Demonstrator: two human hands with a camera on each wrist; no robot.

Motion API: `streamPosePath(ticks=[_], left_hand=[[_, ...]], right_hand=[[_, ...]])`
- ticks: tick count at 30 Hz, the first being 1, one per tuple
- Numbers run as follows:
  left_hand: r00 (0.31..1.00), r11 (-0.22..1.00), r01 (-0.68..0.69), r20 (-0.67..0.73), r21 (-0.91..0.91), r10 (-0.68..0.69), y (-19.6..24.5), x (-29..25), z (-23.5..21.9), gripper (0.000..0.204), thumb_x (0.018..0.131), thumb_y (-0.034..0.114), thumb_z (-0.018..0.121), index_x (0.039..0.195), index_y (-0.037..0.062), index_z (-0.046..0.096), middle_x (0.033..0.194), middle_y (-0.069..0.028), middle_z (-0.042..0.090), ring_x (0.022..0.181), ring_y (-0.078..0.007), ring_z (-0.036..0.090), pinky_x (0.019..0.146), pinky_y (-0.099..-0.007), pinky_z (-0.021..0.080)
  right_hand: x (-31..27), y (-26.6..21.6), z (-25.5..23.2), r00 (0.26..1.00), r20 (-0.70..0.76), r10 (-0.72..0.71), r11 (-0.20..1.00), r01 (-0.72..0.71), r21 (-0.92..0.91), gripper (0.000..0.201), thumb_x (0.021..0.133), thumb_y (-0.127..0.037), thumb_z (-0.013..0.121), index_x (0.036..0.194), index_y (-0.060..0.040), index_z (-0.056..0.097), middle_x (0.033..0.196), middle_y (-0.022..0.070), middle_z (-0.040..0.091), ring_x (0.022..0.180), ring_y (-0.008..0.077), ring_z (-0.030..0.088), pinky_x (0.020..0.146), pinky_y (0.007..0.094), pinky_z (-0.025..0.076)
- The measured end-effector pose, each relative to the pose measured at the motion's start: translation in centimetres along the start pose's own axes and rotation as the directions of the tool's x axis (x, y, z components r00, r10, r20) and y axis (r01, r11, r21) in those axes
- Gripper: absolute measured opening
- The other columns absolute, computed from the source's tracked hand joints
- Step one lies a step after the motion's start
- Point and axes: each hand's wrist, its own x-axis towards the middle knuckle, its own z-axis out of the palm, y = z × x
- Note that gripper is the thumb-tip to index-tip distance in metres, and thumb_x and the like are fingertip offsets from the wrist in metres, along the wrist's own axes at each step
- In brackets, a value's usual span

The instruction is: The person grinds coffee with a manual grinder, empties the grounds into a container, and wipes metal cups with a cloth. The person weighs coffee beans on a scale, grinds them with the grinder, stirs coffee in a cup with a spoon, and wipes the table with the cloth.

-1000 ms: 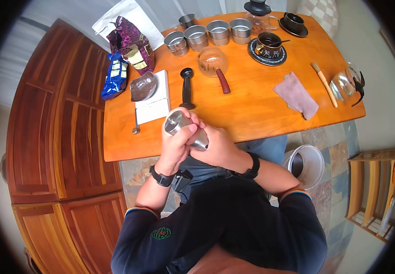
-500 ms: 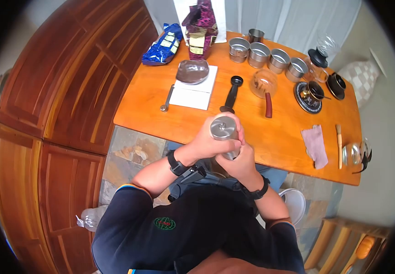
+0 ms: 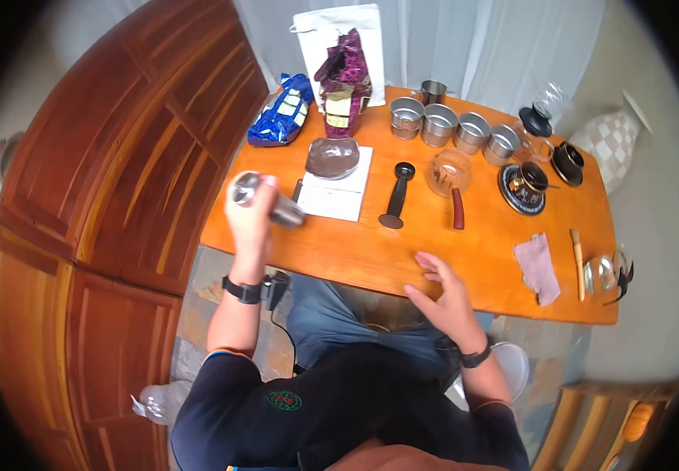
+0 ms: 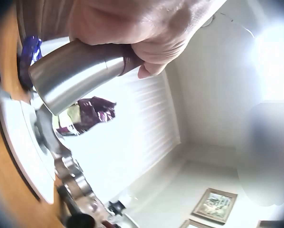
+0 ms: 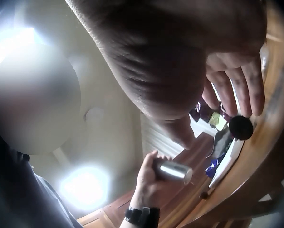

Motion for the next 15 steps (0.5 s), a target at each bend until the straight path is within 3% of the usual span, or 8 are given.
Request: streamPosePath(ticks=[4,9,13,15], left_hand=[[0.999,0.985,-0.020,-0.023,0.171,0.025,-2.9,5.7,-3.8,0.033,0.088,0.013,0.079,0.110,0.0010,0.057,0.085,-0.0001,0.060,0.071,-0.0075,0.057,0.064,-0.0244,0.048],[0.996,0.964,-0.010,-0.080,0.265,0.033,-8.1,10.0,-5.7,0.045,0.090,0.020,0.078,0.120,0.0007,0.051,0.097,-0.0033,0.060,0.079,-0.0084,0.057,0.069,-0.0247,0.049],[0.990,0.925,-0.095,-0.064,0.368,0.128,-9.5,10.6,-4.6,0.050,0.091,0.026,0.077,0.123,-0.0016,0.049,0.107,-0.0069,0.060,0.091,-0.0123,0.058,0.082,-0.0277,0.050],[0.991,0.916,-0.090,-0.061,0.391,0.123,-9.8,11.0,-4.2,0.051,0.090,0.024,0.078,0.123,-0.0002,0.048,0.107,-0.0072,0.060,0.091,-0.0124,0.059,0.082,-0.0281,0.051]], right_hand=[[-2.0,0.7,-2.8,0.994,-0.050,0.093,0.996,-0.092,0.016,0.048,0.086,-0.017,0.078,0.128,-0.0006,0.060,0.124,0.0165,0.067,0.114,0.0268,0.065,0.091,0.0341,0.053],[-3.2,0.7,-4.2,0.984,-0.122,0.133,0.991,-0.129,0.037,0.041,0.088,-0.015,0.077,0.123,-0.0008,0.062,0.113,0.0132,0.072,0.105,0.0224,0.070,0.087,0.0319,0.053],[-3.6,0.9,-4.8,0.983,-0.114,0.144,0.989,-0.139,0.044,0.038,0.089,-0.015,0.076,0.122,-0.0010,0.063,0.110,0.0125,0.073,0.104,0.0217,0.070,0.086,0.0311,0.053],[-3.9,1.0,-5.1,0.983,-0.119,0.142,0.989,-0.137,0.049,0.038,0.089,-0.015,0.076,0.122,-0.0014,0.063,0.111,0.0125,0.073,0.104,0.0215,0.070,0.085,0.0308,0.053]])
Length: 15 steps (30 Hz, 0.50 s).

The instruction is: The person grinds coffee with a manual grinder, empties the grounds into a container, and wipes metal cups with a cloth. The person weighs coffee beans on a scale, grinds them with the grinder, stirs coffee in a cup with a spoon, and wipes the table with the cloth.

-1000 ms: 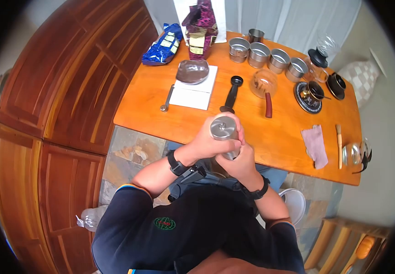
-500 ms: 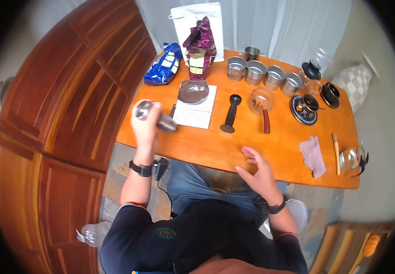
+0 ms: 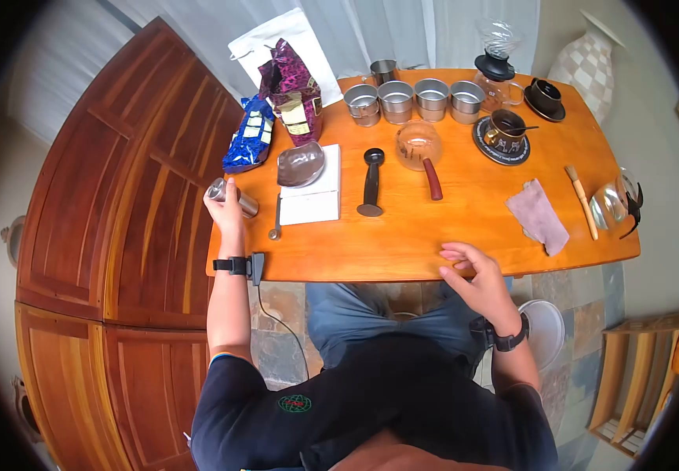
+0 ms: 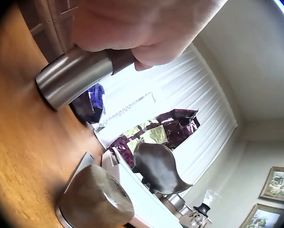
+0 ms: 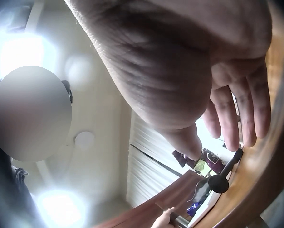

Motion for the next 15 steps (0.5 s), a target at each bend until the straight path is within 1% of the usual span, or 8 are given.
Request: streamPosePath(ticks=[3,6,8,10,11,12,14,15], left_hand=[[1.000,0.999,-0.008,0.011,0.046,0.007,-0.6,0.4,0.1,0.052,0.088,0.020,0.081,0.123,0.0014,0.048,0.107,-0.0074,0.060,0.090,-0.0126,0.061,0.080,-0.0281,0.053],[0.999,0.999,-0.033,0.026,0.012,0.033,-0.6,0.6,0.1,0.049,0.086,0.013,0.082,0.121,0.0012,0.050,0.098,-0.0053,0.063,0.084,-0.0114,0.062,0.075,-0.0270,0.053],[0.996,0.996,-0.078,0.047,0.046,0.076,-1.2,1.0,-0.3,0.041,0.085,0.018,0.084,0.113,0.0027,0.058,0.097,-0.0037,0.064,0.082,-0.0109,0.061,0.073,-0.0274,0.053],[0.994,0.996,-0.039,0.105,0.076,0.031,-2.0,1.6,-0.9,0.041,0.083,0.021,0.086,0.112,0.0039,0.063,0.097,-0.0024,0.065,0.083,-0.0112,0.060,0.076,-0.0298,0.052],[0.993,0.997,0.007,0.115,0.075,-0.015,-1.7,1.5,-1.0,0.044,0.082,0.021,0.087,0.114,0.0025,0.063,0.100,-0.0035,0.065,0.086,-0.0124,0.061,0.078,-0.0302,0.052],[0.995,0.998,-0.031,0.098,0.054,0.026,-1.6,1.3,-1.0,0.045,0.082,0.021,0.087,0.115,0.0013,0.063,0.101,-0.0043,0.065,0.088,-0.0134,0.061,0.080,-0.0307,0.052],[0.997,0.997,-0.055,0.061,0.052,0.052,-0.1,0.2,-1.4,0.059,0.085,0.019,0.084,0.130,-0.0043,0.053,0.114,-0.0085,0.063,0.097,-0.0155,0.061,0.086,-0.0310,0.052],[0.992,0.999,0.008,0.124,0.031,-0.012,2.6,-0.9,-1.9,0.064,0.090,0.018,0.079,0.138,-0.0078,0.046,0.127,-0.0134,0.059,0.110,-0.0191,0.060,0.097,-0.0333,0.049]], right_hand=[[-0.4,0.4,-0.4,1.000,-0.005,0.003,1.000,-0.003,0.015,0.037,0.090,-0.015,0.075,0.122,-0.0023,0.063,0.111,0.0121,0.073,0.103,0.0212,0.070,0.085,0.0305,0.053],[-0.4,1.3,-0.4,0.999,-0.032,-0.002,1.000,0.003,0.026,0.037,0.090,-0.015,0.075,0.122,-0.0031,0.063,0.110,0.0119,0.073,0.102,0.0212,0.071,0.082,0.0305,0.053],[-0.6,1.7,-0.6,0.997,-0.078,0.011,1.000,-0.010,0.013,0.037,0.090,-0.016,0.075,0.122,-0.0033,0.064,0.109,0.0120,0.073,0.101,0.0213,0.071,0.081,0.0305,0.054],[-0.4,1.6,-0.6,0.998,-0.052,-0.025,1.000,0.025,0.009,0.036,0.090,-0.018,0.075,0.122,-0.0034,0.064,0.108,0.0119,0.073,0.100,0.0224,0.071,0.078,0.0307,0.055],[-0.4,1.6,-0.8,0.997,-0.079,-0.004,1.000,0.003,-0.010,0.036,0.090,-0.018,0.075,0.122,-0.0034,0.064,0.108,0.0119,0.073,0.100,0.0224,0.071,0.078,0.0307,0.055],[-0.4,1.6,-0.9,0.998,-0.057,-0.001,1.000,0.000,-0.007,0.036,0.090,-0.019,0.075,0.121,-0.0033,0.064,0.108,0.0119,0.074,0.099,0.0228,0.071,0.078,0.0309,0.055],[-0.2,1.5,-1.0,0.999,-0.052,0.006,1.000,-0.007,-0.013,0.036,0.090,-0.020,0.074,0.120,-0.0033,0.064,0.108,0.0119,0.074,0.097,0.0232,0.071,0.078,0.0311,0.055],[-0.2,1.4,-1.1,0.998,-0.059,-0.018,1.000,0.018,0.000,0.035,0.091,-0.020,0.074,0.120,-0.0034,0.064,0.108,0.0121,0.074,0.093,0.0237,0.071,0.076,0.0314,0.055]])
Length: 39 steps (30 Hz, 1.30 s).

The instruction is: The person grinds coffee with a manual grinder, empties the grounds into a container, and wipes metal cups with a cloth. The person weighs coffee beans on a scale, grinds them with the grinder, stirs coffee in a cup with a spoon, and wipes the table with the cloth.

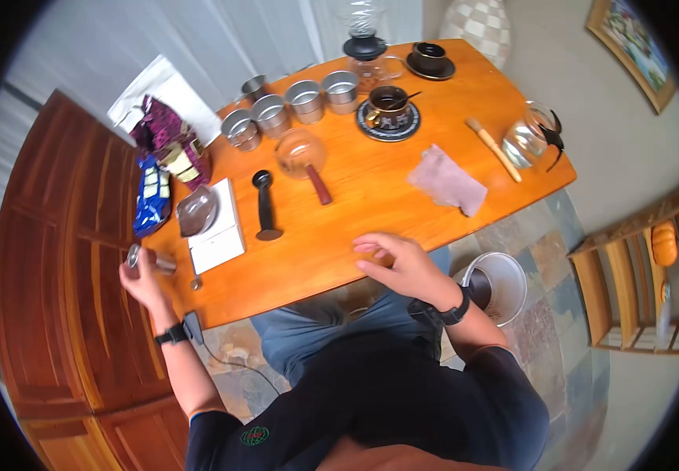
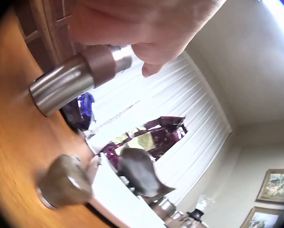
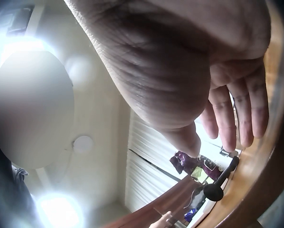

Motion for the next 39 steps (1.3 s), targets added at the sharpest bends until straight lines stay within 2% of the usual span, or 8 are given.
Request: streamPosePath(ticks=[4,8,11,15,20,25,32,39], left_hand=[[0.942,0.981,-0.178,-0.302,-0.083,0.145,4.3,-4.2,-0.4,0.047,0.098,0.019,0.067,0.133,-0.0061,0.049,0.136,-0.0156,0.054,0.126,-0.0239,0.053,0.111,-0.0356,0.041],[0.961,0.939,-0.118,-0.277,-0.323,0.026,7.0,-8.9,-0.1,0.023,0.098,0.013,0.064,0.116,0.0021,0.054,0.104,-0.0053,0.058,0.094,-0.0126,0.056,0.085,-0.0262,0.044],[0.991,0.928,-0.033,-0.135,-0.371,-0.019,6.4,-11.4,-0.1,0.010,0.098,0.007,0.062,0.103,0.0082,0.053,0.081,0.0021,0.051,0.070,-0.0054,0.045,0.063,-0.0221,0.035],[0.993,0.920,0.117,0.056,-0.374,-0.103,5.0,-14.4,2.1,0.020,0.098,0.004,0.062,0.088,0.0140,0.048,0.066,0.0079,0.040,0.053,-0.0016,0.031,0.049,-0.0215,0.022],[0.953,0.901,0.220,0.278,-0.374,-0.118,2.5,-16.8,3.2,0.029,0.099,0.008,0.064,0.081,0.0147,0.042,0.065,0.0084,0.038,0.053,-0.0009,0.028,0.049,-0.0211,0.020],[0.936,0.925,0.236,0.325,-0.298,-0.134,0.9,-17.4,4.0,0.036,0.100,0.011,0.064,0.074,0.0141,0.039,0.067,0.0083,0.038,0.059,-0.0014,0.030,0.054,-0.0206,0.023],[0.953,0.968,0.129,0.297,-0.213,-0.061,1.2,-17.5,4.7,0.034,0.100,0.008,0.064,0.072,0.0114,0.044,0.068,0.0098,0.039,0.063,-0.0004,0.030,0.057,-0.0205,0.023],[0.948,0.966,0.165,0.304,-0.198,-0.100,1.6,-17.9,5.1,0.035,0.101,0.010,0.063,0.071,0.0114,0.044,0.068,0.0098,0.038,0.063,-0.0006,0.029,0.056,-0.0202,0.022]], right_hand=[[-0.3,-0.1,-0.8,0.998,-0.059,-0.023,0.999,0.025,0.036,0.031,0.091,-0.018,0.073,0.118,-0.0032,0.066,0.103,0.0118,0.074,0.083,0.0198,0.070,0.072,0.0290,0.054],[-0.8,-0.4,-3.1,0.993,-0.109,0.054,0.996,-0.046,0.073,0.024,0.093,-0.009,0.071,0.115,-0.0010,0.068,0.102,0.0050,0.074,0.085,0.0109,0.067,0.074,0.0258,0.054],[-1.6,0.1,-6.2,0.911,-0.404,0.089,0.996,-0.079,0.042,0.015,0.094,-0.008,0.070,0.108,-0.0013,0.071,0.096,0.0022,0.071,0.083,0.0071,0.063,0.073,0.0231,0.051],[-2.5,2.0,-13.4,0.592,-0.794,-0.137,0.990,0.057,-0.128,0.009,0.097,-0.008,0.068,0.100,0.0003,0.070,0.095,0.0025,0.069,0.086,0.0083,0.061,0.078,0.0235,0.050],[-2.3,5.1,-25.1,0.247,-0.932,-0.264,0.953,-0.080,-0.291,0.020,0.099,-0.018,0.065,0.108,-0.0002,0.068,0.107,0.0065,0.066,0.094,0.0114,0.061,0.085,0.0284,0.051],[-1.2,9.5,-31.3,0.300,-0.953,0.052,0.965,-0.259,-0.029,0.047,0.102,-0.042,0.058,0.115,0.0026,0.063,0.105,0.0071,0.062,0.101,0.0152,0.056,0.092,0.0302,0.047],[0.4,11.9,-32.1,0.290,-0.951,0.107,0.935,-0.356,-0.003,0.056,0.104,-0.054,0.045,0.077,-0.0073,0.061,0.065,0.0013,0.052,0.061,0.0119,0.048,0.059,0.0300,0.040],[1.7,12.0,-31.9,0.297,-0.908,0.297,0.953,-0.041,0.299,0.045,0.103,-0.046,0.050,0.073,-0.0124,0.051,0.059,-0.0026,0.040,0.050,0.0112,0.040,0.047,0.0278,0.032]])
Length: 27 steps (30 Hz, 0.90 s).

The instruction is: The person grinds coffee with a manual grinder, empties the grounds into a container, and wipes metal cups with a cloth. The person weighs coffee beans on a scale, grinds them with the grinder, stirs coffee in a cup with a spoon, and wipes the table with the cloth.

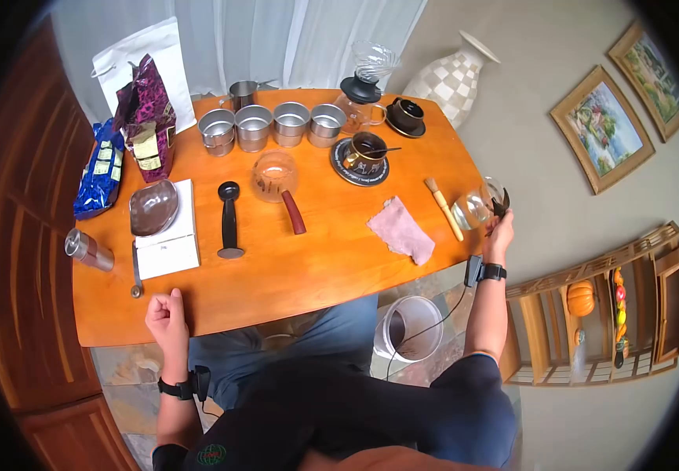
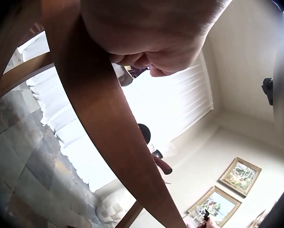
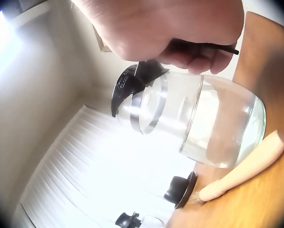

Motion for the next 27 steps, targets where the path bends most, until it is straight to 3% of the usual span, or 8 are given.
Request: streamPosePath(ticks=[5,8,15,17,22,27], left_hand=[[1.000,0.999,-0.030,-0.006,-0.045,0.030,-0.8,0.5,-0.3,0.034,0.099,0.006,0.065,0.072,0.0107,0.045,0.065,0.0110,0.039,0.059,0.0013,0.029,0.052,-0.0194,0.021],[1.000,0.999,-0.015,-0.013,-0.050,0.015,-0.6,0.3,-0.1,0.033,0.098,0.005,0.066,0.072,0.0106,0.046,0.064,0.0109,0.040,0.059,0.0014,0.031,0.053,-0.0192,0.023],[1.000,0.993,0.017,0.001,-0.119,-0.017,0.0,0.1,-0.1,0.031,0.096,0.003,0.066,0.072,0.0104,0.048,0.064,0.0111,0.041,0.058,0.0012,0.032,0.053,-0.0189,0.025],[0.999,0.993,0.039,0.013,-0.107,-0.038,0.3,0.1,0.0,0.032,0.096,0.003,0.067,0.072,0.0103,0.048,0.064,0.0110,0.040,0.058,0.0012,0.033,0.053,-0.0190,0.025],[0.998,0.998,0.050,0.042,-0.023,-0.049,-0.1,-0.1,-0.3,0.031,0.095,0.006,0.069,0.072,0.0097,0.049,0.066,0.0098,0.041,0.061,0.0000,0.034,0.055,-0.0189,0.027],[0.994,0.998,0.069,0.079,0.008,-0.070,0.7,-0.2,-0.5,0.031,0.096,0.005,0.069,0.072,0.0089,0.049,0.067,0.0090,0.042,0.062,-0.0008,0.035,0.056,-0.0195,0.028]], right_hand=[[-2.1,-1.2,1.0,1.000,-0.010,-0.013,0.998,0.014,0.064,0.039,0.102,-0.044,0.055,0.081,-0.0112,0.056,0.063,-0.0044,0.041,0.054,0.0091,0.040,0.050,0.0263,0.031],[-1.5,-1.6,0.9,1.000,-0.022,-0.017,0.993,0.020,0.119,0.033,0.101,-0.044,0.057,0.091,-0.0127,0.061,0.067,-0.0056,0.044,0.055,0.0078,0.040,0.050,0.0247,0.036],[-2.5,-8.3,2.8,0.973,0.065,-0.221,0.974,0.217,0.062,0.037,0.104,-0.041,0.055,0.078,-0.0145,0.048,0.062,-0.0057,0.034,0.058,0.0092,0.033,0.056,0.0283,0.030],[-4.7,-10.5,4.6,0.973,0.119,-0.198,0.972,0.178,0.156,0.038,0.104,-0.039,0.056,0.077,-0.0124,0.050,0.060,-0.0053,0.030,0.056,0.0097,0.028,0.054,0.0286,0.027],[-9.4,-13.3,9.2,0.928,0.360,-0.092,0.972,0.005,0.235,0.034,0.105,-0.037,0.055,0.084,-0.0117,0.050,0.069,-0.0058,0.031,0.063,0.0086,0.030,0.060,0.0263,0.031],[-15.4,-15.1,15.7,0.879,0.477,-0.004,0.981,-0.089,0.173,0.028,0.106,-0.034,0.054,0.090,-0.0105,0.056,0.070,-0.0067,0.031,0.063,0.0073,0.029,0.061,0.0257,0.031]])
